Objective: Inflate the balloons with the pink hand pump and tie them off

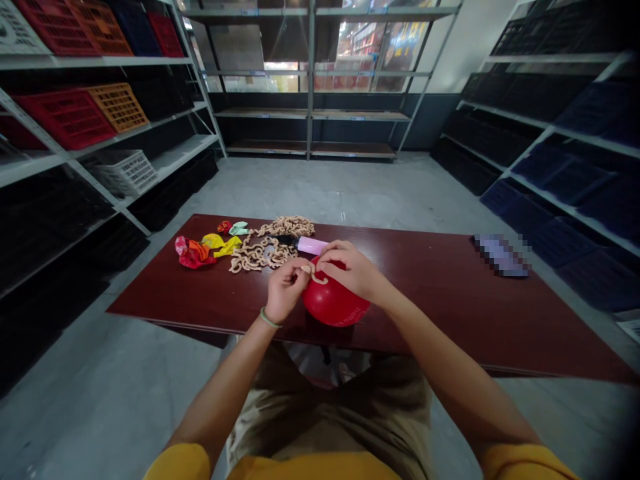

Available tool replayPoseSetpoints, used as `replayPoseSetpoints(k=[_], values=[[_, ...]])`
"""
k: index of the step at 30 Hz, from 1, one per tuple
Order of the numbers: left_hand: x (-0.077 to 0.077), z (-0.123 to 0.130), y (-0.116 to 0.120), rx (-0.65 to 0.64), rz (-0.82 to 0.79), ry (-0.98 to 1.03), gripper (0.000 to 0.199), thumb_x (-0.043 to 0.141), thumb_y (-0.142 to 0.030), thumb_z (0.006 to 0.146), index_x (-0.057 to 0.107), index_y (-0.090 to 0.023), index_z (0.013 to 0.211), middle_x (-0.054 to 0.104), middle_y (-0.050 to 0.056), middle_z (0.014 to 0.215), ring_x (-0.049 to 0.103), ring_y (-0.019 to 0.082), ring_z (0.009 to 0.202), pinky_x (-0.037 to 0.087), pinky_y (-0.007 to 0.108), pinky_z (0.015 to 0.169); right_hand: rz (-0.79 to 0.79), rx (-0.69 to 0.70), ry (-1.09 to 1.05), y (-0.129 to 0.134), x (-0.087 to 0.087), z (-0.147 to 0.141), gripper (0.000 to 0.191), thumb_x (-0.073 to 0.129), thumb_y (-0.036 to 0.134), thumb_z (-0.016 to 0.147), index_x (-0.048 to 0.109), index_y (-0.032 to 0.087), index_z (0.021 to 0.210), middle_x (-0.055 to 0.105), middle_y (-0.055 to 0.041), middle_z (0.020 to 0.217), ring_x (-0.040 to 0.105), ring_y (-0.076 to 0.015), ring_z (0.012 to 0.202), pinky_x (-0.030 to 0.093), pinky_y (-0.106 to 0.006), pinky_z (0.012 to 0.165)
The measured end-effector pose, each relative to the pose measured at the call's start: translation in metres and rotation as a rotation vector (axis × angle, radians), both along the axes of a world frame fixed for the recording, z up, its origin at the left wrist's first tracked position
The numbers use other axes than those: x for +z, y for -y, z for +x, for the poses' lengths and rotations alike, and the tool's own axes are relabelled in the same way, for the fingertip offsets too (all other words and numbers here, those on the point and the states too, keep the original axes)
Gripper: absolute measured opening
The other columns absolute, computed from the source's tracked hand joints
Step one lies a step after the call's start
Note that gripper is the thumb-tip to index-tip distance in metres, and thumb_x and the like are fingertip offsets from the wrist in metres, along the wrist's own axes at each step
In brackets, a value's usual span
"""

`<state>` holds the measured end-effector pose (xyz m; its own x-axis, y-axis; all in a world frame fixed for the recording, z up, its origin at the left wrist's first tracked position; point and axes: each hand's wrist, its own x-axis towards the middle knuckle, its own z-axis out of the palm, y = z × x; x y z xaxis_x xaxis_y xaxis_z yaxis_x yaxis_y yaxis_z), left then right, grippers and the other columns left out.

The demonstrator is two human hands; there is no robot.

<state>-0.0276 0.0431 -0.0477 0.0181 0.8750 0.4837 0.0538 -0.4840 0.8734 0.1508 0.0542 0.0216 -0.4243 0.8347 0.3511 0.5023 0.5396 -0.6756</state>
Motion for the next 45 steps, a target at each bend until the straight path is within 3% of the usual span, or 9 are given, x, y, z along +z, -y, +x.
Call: replayPoseSetpoints(k=[5,11,16,25,37,45], values=[[-0.006,0.005,-0.001,0.002,-0.075,0.093,0.017,0.063,-0.034,0.086,0.069,-0.018,0.088,0.064,0.001,0.072,0.050,0.010,0.056,0.041,0.021,0.055,-0.002,-0.029,0.039,-0.002,-0.001,-0.001,0.004,0.069,0.026,0.080,0.072,0.024,0.083,0.065,-0.0043,0.099,0.055,-0.0218,0.100,0.040,-0.043,0.097],[-0.003,0.008,-0.001,0.015,-0.072,0.102,0.016,0.065,-0.032,0.085,0.068,-0.017,0.088,0.058,-0.001,0.064,0.047,0.009,0.054,0.039,0.019,0.053,-0.044,-0.006,0.026,-0.005,0.000,-0.002,0.005,0.070,0.022,0.080,0.072,0.023,0.075,0.069,-0.0027,0.094,0.058,-0.0210,0.098,0.040,-0.042,0.094],[0.004,0.011,0.002,-0.055,-0.159,0.195,0.017,0.066,-0.033,0.084,0.066,-0.018,0.089,0.052,-0.004,0.056,0.043,0.007,0.047,0.034,0.018,0.046,-0.034,-0.002,-0.013,-0.005,0.001,-0.001,0.007,0.071,0.021,0.077,0.068,0.022,0.071,0.069,-0.0012,0.089,0.059,-0.0198,0.093,0.041,-0.041,0.093],[0.017,0.020,0.003,-0.143,-0.386,0.453,0.022,0.071,-0.033,0.080,0.056,-0.018,0.078,0.050,-0.006,0.054,0.038,0.005,0.044,0.027,0.016,0.043,0.130,0.067,-0.003,0.002,0.000,0.004,0.006,0.066,0.021,0.083,0.067,0.023,0.078,0.063,-0.0034,0.095,0.057,-0.0201,0.097,0.041,-0.040,0.093],[0.027,0.029,0.004,-0.187,-0.522,0.660,0.032,0.074,-0.034,0.075,0.047,-0.018,0.077,0.045,-0.008,0.053,0.032,0.002,0.041,0.021,0.015,0.041,0.276,0.105,0.156,0.017,0.003,0.007,0.006,0.061,0.020,0.084,0.065,0.025,0.082,0.059,-0.0047,0.104,0.052,-0.0225,0.104,0.041,-0.042,0.095],[0.029,0.032,0.004,-0.212,-0.558,0.760,0.034,0.075,-0.031,0.074,0.044,-0.017,0.073,0.041,-0.009,0.053,0.029,0.001,0.040,0.016,0.015,0.038,0.308,0.151,0.235,0.022,0.003,0.013,0.010,0.058,0.022,0.086,0.067,0.025,0.082,0.055,-0.0046,0.093,0.049,-0.0221,0.094,0.040,-0.042,0.090]])
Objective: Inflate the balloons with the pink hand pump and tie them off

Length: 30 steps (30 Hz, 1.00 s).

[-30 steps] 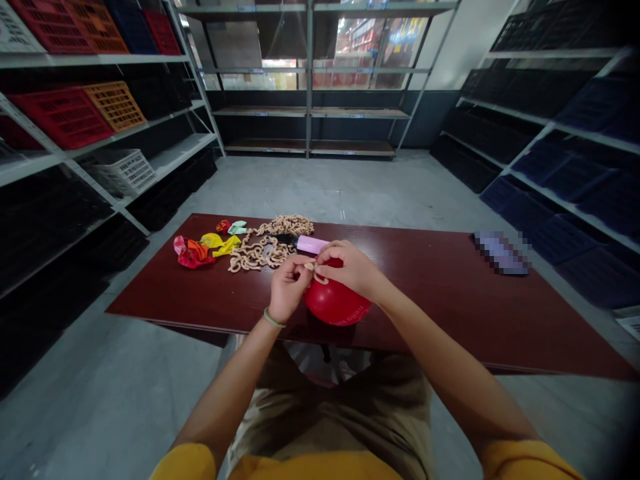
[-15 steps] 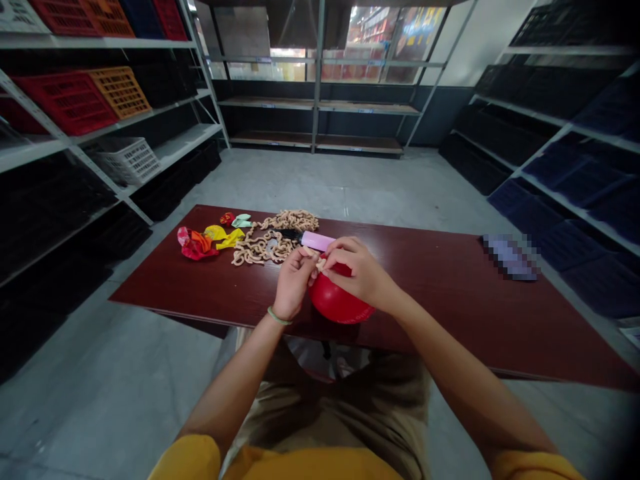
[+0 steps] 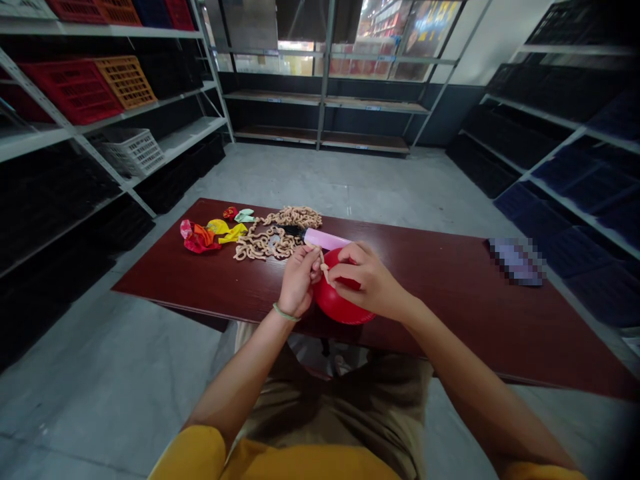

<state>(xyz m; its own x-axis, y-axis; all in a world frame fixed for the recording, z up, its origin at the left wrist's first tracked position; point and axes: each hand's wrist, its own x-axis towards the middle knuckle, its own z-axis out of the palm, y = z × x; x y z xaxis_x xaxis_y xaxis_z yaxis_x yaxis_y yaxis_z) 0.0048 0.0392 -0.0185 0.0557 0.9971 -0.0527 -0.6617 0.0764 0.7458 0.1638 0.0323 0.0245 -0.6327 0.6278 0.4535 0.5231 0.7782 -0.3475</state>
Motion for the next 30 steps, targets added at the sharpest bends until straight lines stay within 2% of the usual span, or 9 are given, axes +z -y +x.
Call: replayPoseSetpoints(k=[8,12,15,17,19,21,24,27,30], values=[[0.000,0.002,0.001,0.002,-0.033,0.039,0.034,0.075,-0.028,0.074,0.043,-0.017,0.072,0.038,-0.010,0.053,0.025,0.001,0.039,0.015,0.014,0.037,0.084,0.040,0.079,0.000,-0.005,0.003,0.011,0.056,0.023,0.087,0.067,0.023,0.083,0.052,-0.0052,0.091,0.047,-0.0216,0.091,0.039,-0.040,0.086],[0.002,0.001,-0.002,0.002,-0.004,0.037,0.034,0.074,-0.028,0.076,0.043,-0.017,0.070,0.038,-0.009,0.053,0.025,0.001,0.039,0.016,0.014,0.037,0.063,0.035,0.049,-0.001,-0.006,0.003,0.014,0.054,0.025,0.090,0.067,0.024,0.085,0.055,-0.0050,0.092,0.050,-0.0211,0.091,0.041,-0.040,0.087],[0.007,-0.002,-0.007,-0.007,0.079,0.034,0.032,0.073,-0.029,0.079,0.045,-0.017,0.071,0.038,-0.008,0.054,0.028,0.002,0.041,0.021,0.014,0.039,0.047,-0.048,-0.070,-0.004,0.004,0.013,0.013,0.058,0.030,0.090,0.067,0.028,0.099,0.058,-0.0057,0.105,0.054,-0.0230,0.103,0.038,-0.046,0.099],[0.012,-0.006,-0.010,-0.007,0.129,0.050,0.030,0.073,-0.029,0.080,0.046,-0.017,0.073,0.038,-0.008,0.056,0.033,0.003,0.044,0.027,0.015,0.041,0.010,-0.189,-0.218,-0.007,0.012,0.025,0.031,0.065,0.038,0.086,0.063,0.031,0.115,0.055,-0.0069,0.122,0.049,-0.0268,0.119,0.031,-0.050,0.108],[0.017,-0.011,-0.013,0.018,0.158,0.081,0.029,0.072,-0.029,0.081,0.046,-0.017,0.073,0.038,-0.007,0.058,0.035,0.003,0.046,0.030,0.015,0.043,-0.104,-0.341,-0.428,-0.010,0.014,0.038,0.056,0.070,0.049,0.079,0.054,0.034,0.130,0.046,-0.0069,0.139,0.040,-0.0300,0.133,0.028,-0.053,0.112],[0.018,-0.015,-0.016,0.051,0.162,0.122,0.029,0.073,-0.028,0.081,0.046,-0.017,0.074,0.037,-0.007,0.059,0.036,0.003,0.047,0.030,0.014,0.044,-0.293,-0.422,-0.692,-0.011,0.007,0.047,0.077,0.072,0.059,0.072,0.043,0.038,0.140,0.038,-0.0059,0.149,0.034,-0.0313,0.139,0.032,-0.052,0.111],[0.014,-0.015,-0.019,0.070,0.150,0.180,0.028,0.073,-0.027,0.081,0.047,-0.018,0.076,0.038,-0.007,0.060,0.036,0.003,0.048,0.032,0.013,0.044,-0.620,-0.356,-1.015,-0.011,-0.016,0.048,0.096,0.063,0.075,0.068,0.022,0.043,0.149,0.034,-0.0056,0.154,0.044,-0.0305,0.134,0.046,-0.049,0.100],[0.006,-0.009,-0.020,0.063,0.128,0.204,0.026,0.074,-0.027,0.080,0.050,-0.017,0.077,0.038,-0.007,0.060,0.036,0.002,0.047,0.032,0.012,0.044,-0.806,-0.214,-1.044,-0.008,-0.035,0.042,0.090,0.056,0.076,0.072,0.018,0.047,0.149,0.039,-0.0031,0.152,0.054,-0.0265,0.126,0.054,-0.045,0.091],[0.000,-0.003,-0.021,0.054,0.123,0.202,0.024,0.073,-0.029,0.081,0.053,-0.016,0.079,0.037,-0.008,0.058,0.036,0.002,0.046,0.032,0.012,0.043,-0.843,-0.153,-1.105,-0.008,-0.042,0.041,0.073,0.058,0.066,0.078,0.031,0.048,0.143,0.044,0.0009,0.150,0.055,-0.0247,0.125,0.055,-0.043,0.090]])
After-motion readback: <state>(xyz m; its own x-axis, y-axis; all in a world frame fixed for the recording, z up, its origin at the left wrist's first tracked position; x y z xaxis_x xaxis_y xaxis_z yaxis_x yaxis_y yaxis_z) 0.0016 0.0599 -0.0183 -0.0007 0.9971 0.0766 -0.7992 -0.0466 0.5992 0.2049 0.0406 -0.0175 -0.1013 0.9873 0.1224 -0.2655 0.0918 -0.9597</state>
